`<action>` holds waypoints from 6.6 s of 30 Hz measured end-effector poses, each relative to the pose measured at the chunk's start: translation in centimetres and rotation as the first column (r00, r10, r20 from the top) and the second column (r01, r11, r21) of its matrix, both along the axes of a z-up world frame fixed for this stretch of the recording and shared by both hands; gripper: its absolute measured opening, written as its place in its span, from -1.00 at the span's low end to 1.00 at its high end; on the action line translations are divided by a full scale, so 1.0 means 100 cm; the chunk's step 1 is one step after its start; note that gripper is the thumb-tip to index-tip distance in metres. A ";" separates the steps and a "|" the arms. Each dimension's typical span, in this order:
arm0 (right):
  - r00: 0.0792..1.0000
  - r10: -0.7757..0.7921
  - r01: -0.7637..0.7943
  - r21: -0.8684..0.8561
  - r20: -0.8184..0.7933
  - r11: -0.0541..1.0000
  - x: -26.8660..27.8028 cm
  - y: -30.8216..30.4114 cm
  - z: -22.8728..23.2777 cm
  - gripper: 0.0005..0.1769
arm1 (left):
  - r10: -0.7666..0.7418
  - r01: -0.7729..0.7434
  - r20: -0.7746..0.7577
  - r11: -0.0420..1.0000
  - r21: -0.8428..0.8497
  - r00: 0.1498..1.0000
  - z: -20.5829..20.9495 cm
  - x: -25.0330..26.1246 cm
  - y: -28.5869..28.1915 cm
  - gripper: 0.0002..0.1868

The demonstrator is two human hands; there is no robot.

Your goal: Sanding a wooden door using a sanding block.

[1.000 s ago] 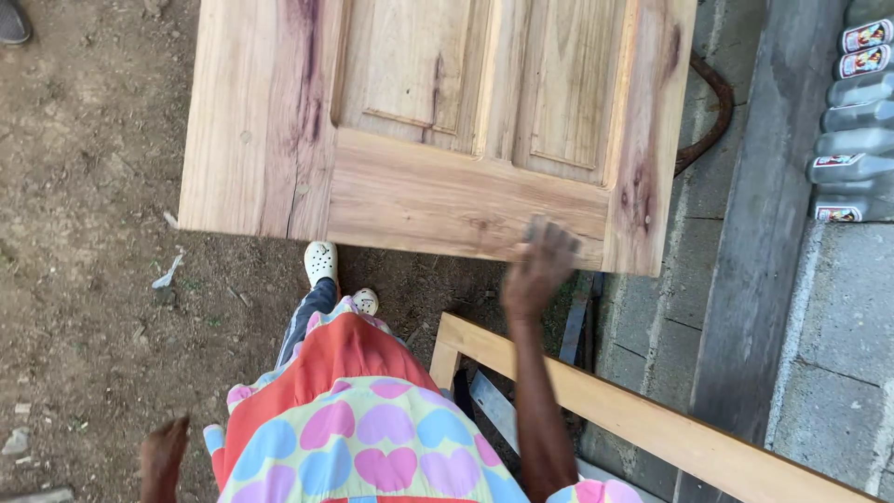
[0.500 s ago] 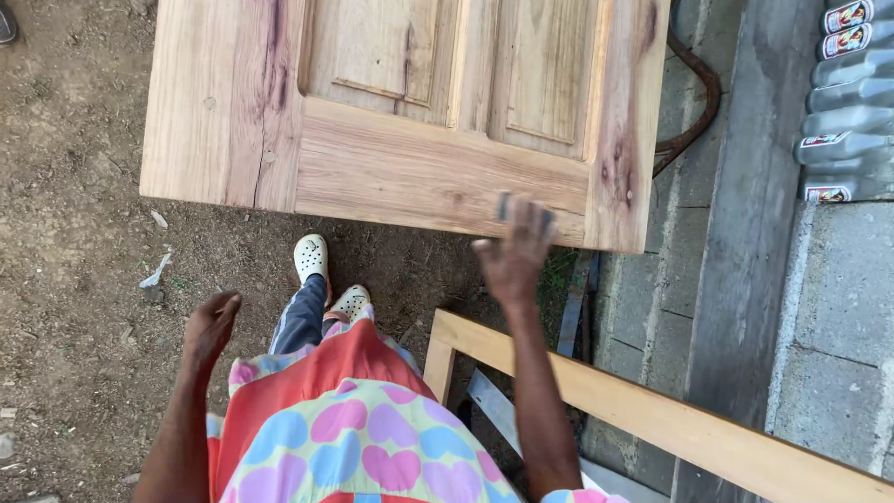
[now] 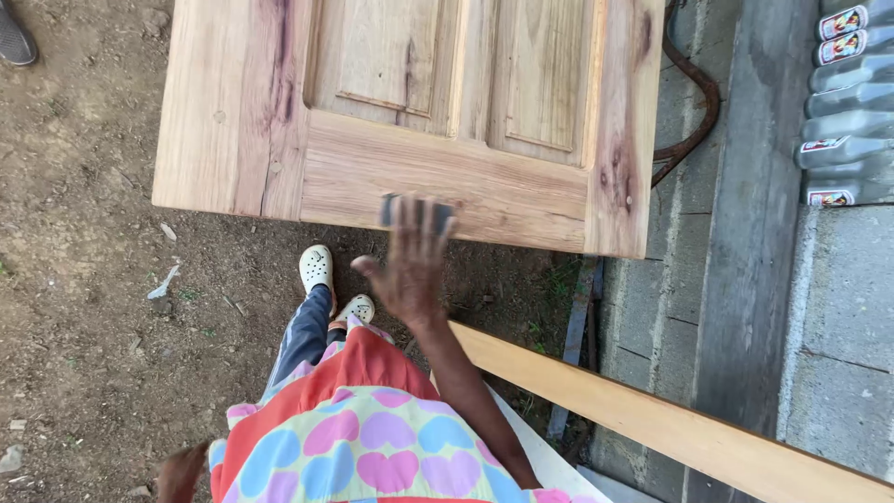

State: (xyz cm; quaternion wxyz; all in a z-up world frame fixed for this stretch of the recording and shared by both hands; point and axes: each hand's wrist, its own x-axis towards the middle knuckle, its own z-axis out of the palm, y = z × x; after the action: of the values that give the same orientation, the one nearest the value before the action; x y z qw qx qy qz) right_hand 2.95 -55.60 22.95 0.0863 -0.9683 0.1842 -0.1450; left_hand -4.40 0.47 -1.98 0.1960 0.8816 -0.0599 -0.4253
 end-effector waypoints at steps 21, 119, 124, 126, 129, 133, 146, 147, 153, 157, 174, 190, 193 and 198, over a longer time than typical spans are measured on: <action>0.964 -0.195 0.190 -0.042 -0.183 0.981 -0.011 -0.086 -0.033 0.17 | 0.199 -0.193 -0.033 0.972 0.136 0.979 -0.002 0.070 -0.074 -0.40; 0.968 -0.091 0.091 -0.011 -0.233 0.996 0.000 -0.051 0.005 0.25 | 0.697 -0.432 0.294 0.663 -0.611 0.654 0.217 0.252 -0.275 -0.62; 0.961 0.049 -0.039 0.041 -0.274 0.998 -0.050 -0.093 0.005 0.21 | 0.707 -0.258 0.187 0.472 -0.843 0.682 0.231 0.263 -0.311 -0.59; 0.946 -0.145 0.178 0.088 -0.291 0.980 -0.087 -0.147 0.001 0.14 | 0.746 -0.241 0.106 0.342 -0.908 0.657 0.226 0.262 -0.311 -0.60; 0.885 -0.346 0.382 0.061 -0.311 0.922 -0.139 -0.241 -0.018 0.14 | 0.694 -0.189 0.185 0.426 -0.885 0.696 0.263 0.261 -0.315 -0.54; 0.803 -0.456 0.527 0.102 -0.384 0.843 -0.145 -0.283 -0.023 0.13 | 0.591 -0.044 0.434 0.624 -0.780 0.680 0.272 0.274 -0.308 -0.51; 0.945 0.231 -0.207 0.121 -0.234 0.971 -0.002 -0.041 0.019 0.24 | 0.234 0.105 0.729 0.917 -0.386 0.643 0.249 0.281 -0.294 -0.51; 0.908 0.288 -0.263 0.121 -0.306 0.957 -0.008 -0.046 0.017 0.20 | 0.265 0.080 0.708 0.907 -0.414 0.655 0.247 0.279 -0.295 -0.53; 0.915 0.003 0.036 0.090 -0.402 0.995 -0.135 -0.191 0.011 0.10 | 0.248 0.087 0.719 0.915 -0.394 0.650 0.261 0.282 -0.301 -0.59; 0.871 -0.250 0.331 0.130 -0.423 0.935 -0.177 -0.247 0.005 0.07 | 0.252 0.071 0.737 0.924 -0.376 0.627 0.257 0.282 -0.300 -0.60; 0.870 0.441 -0.437 0.069 -0.219 0.897 0.017 -0.059 0.005 0.08 | 0.312 0.029 0.726 0.909 -0.415 0.613 0.252 0.277 -0.304 -0.57; 0.803 0.582 -0.587 -0.002 0.127 0.810 0.014 -0.061 -0.008 -0.54 | 0.397 0.006 0.583 0.823 -0.567 0.709 0.247 0.292 -0.298 -0.61; 0.759 0.624 -0.635 0.002 0.189 0.772 0.058 -0.023 -0.006 -0.52 | 0.389 0.026 0.598 0.824 -0.565 0.701 0.247 0.295 -0.299 -0.62; 0.774 0.603 -0.626 0.090 0.196 0.774 0.050 -0.023 0.006 -0.56 | 0.358 -0.008 0.590 0.859 -0.511 0.724 0.258 0.289 -0.300 -0.65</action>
State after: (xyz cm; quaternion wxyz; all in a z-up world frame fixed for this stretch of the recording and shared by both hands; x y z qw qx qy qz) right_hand 7.99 -57.93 23.52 0.2156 -0.9514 -0.1398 -0.1695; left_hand 24.47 -29.54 23.83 0.4132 0.8996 -0.1378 -0.0311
